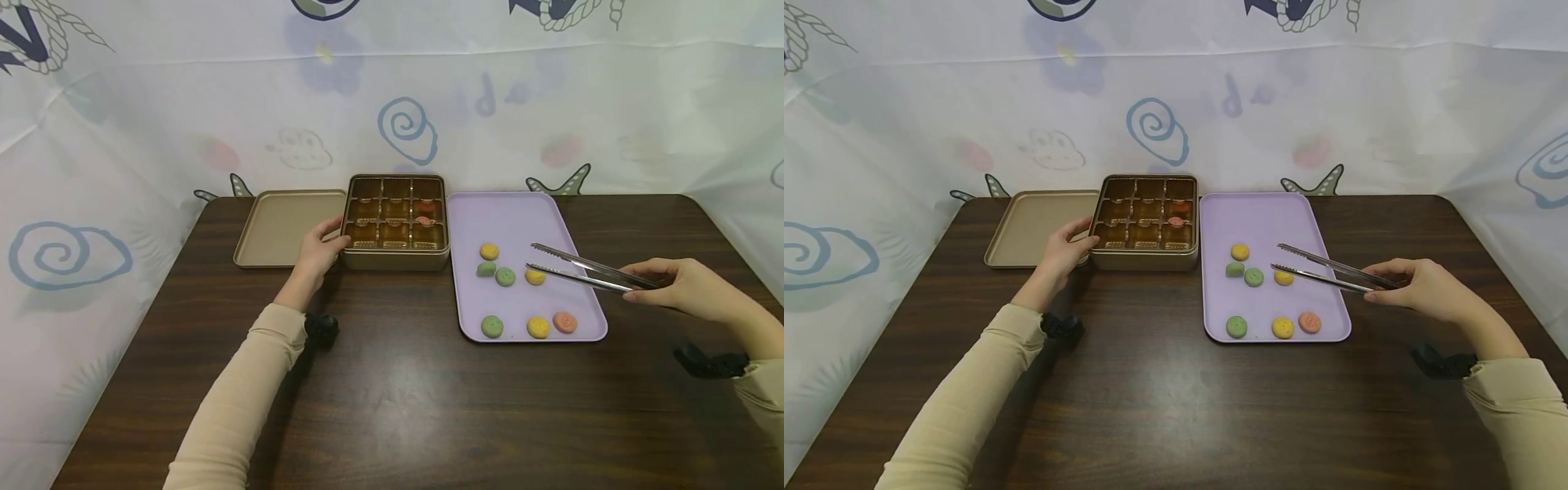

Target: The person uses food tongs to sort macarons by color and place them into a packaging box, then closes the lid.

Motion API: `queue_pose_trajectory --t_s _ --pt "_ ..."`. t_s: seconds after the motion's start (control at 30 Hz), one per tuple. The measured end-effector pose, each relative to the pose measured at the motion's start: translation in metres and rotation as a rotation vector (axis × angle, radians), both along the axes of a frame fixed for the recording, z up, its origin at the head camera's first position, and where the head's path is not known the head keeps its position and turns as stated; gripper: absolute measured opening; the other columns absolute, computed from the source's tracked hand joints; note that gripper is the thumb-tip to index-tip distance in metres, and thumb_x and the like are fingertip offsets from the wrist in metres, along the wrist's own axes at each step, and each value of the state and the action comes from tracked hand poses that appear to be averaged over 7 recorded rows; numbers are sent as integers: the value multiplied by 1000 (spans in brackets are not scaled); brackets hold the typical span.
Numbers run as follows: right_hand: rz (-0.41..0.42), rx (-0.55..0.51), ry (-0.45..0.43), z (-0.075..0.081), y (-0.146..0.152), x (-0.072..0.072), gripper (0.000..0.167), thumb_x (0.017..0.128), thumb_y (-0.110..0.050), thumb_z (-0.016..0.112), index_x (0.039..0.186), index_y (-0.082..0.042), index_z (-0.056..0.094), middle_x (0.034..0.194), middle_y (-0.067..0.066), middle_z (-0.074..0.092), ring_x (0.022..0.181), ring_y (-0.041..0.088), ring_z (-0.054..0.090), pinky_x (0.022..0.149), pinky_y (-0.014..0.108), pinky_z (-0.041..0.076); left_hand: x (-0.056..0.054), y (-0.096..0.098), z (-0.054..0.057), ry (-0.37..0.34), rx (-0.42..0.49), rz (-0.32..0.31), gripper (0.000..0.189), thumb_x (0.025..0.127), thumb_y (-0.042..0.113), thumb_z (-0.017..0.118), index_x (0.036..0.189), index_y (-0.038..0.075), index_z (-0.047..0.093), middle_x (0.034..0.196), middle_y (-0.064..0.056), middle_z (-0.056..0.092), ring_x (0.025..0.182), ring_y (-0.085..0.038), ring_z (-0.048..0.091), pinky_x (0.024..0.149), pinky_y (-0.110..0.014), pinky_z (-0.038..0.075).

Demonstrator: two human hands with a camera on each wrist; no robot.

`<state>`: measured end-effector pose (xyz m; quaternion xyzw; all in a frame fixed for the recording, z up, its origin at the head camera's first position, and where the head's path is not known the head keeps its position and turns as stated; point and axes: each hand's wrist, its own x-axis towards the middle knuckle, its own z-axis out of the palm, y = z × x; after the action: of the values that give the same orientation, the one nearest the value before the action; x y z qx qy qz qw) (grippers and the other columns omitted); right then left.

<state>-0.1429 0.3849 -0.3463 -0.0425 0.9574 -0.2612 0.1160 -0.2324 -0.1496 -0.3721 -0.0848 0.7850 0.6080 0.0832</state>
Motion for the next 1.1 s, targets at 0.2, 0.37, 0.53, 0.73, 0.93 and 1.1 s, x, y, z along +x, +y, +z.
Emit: queue_pose_trajectory --t_s 0.2,0.37,0.53,0.73,0.93,1.1 --pt "20 36 -31 -11 11 12 56 83 -34 74 127 -2 59 115 18 66 81 -13 49 64 19 45 -1 0 -2 5 -5 -4 54 98 15 51 149 18 35 157 -3 30 140 -28 36 113 -47 35" --pt "29 32 -39 -18 21 22 54 83 -30 74 126 -1 59 109 13 68 82 -15 48 64 18 45 -1 0 -2 -5 -9 -2 55 98 16 52 150 20 34 157 -2 29 141 -28 36 113 -47 34" --pt "60 22 -63 -24 31 31 51 86 -25 72 126 2 56 116 25 63 97 10 60 72 44 53 0 0 -1 -4 -9 -8 54 99 18 51 150 21 33 157 -1 28 142 -27 34 114 -47 33" --pt "91 26 -85 -29 42 39 48 87 -21 70 126 2 55 121 34 57 106 61 47 65 65 47 0 0 -1 -2 -6 -8 55 99 18 51 150 22 33 158 0 28 142 -26 34 114 -47 33" --pt "120 51 -64 -34 49 44 44 85 -20 72 121 1 59 118 30 60 106 64 46 65 68 46 -1 0 -1 1 -6 -5 55 98 17 51 150 20 33 157 -2 29 142 -27 34 114 -47 33" --pt "133 47 -47 -36 53 47 42 83 -18 73 120 0 61 109 -9 67 108 66 44 67 72 43 0 0 -1 -3 -6 -10 55 99 17 51 150 20 32 157 -1 28 142 -26 33 114 -47 33"
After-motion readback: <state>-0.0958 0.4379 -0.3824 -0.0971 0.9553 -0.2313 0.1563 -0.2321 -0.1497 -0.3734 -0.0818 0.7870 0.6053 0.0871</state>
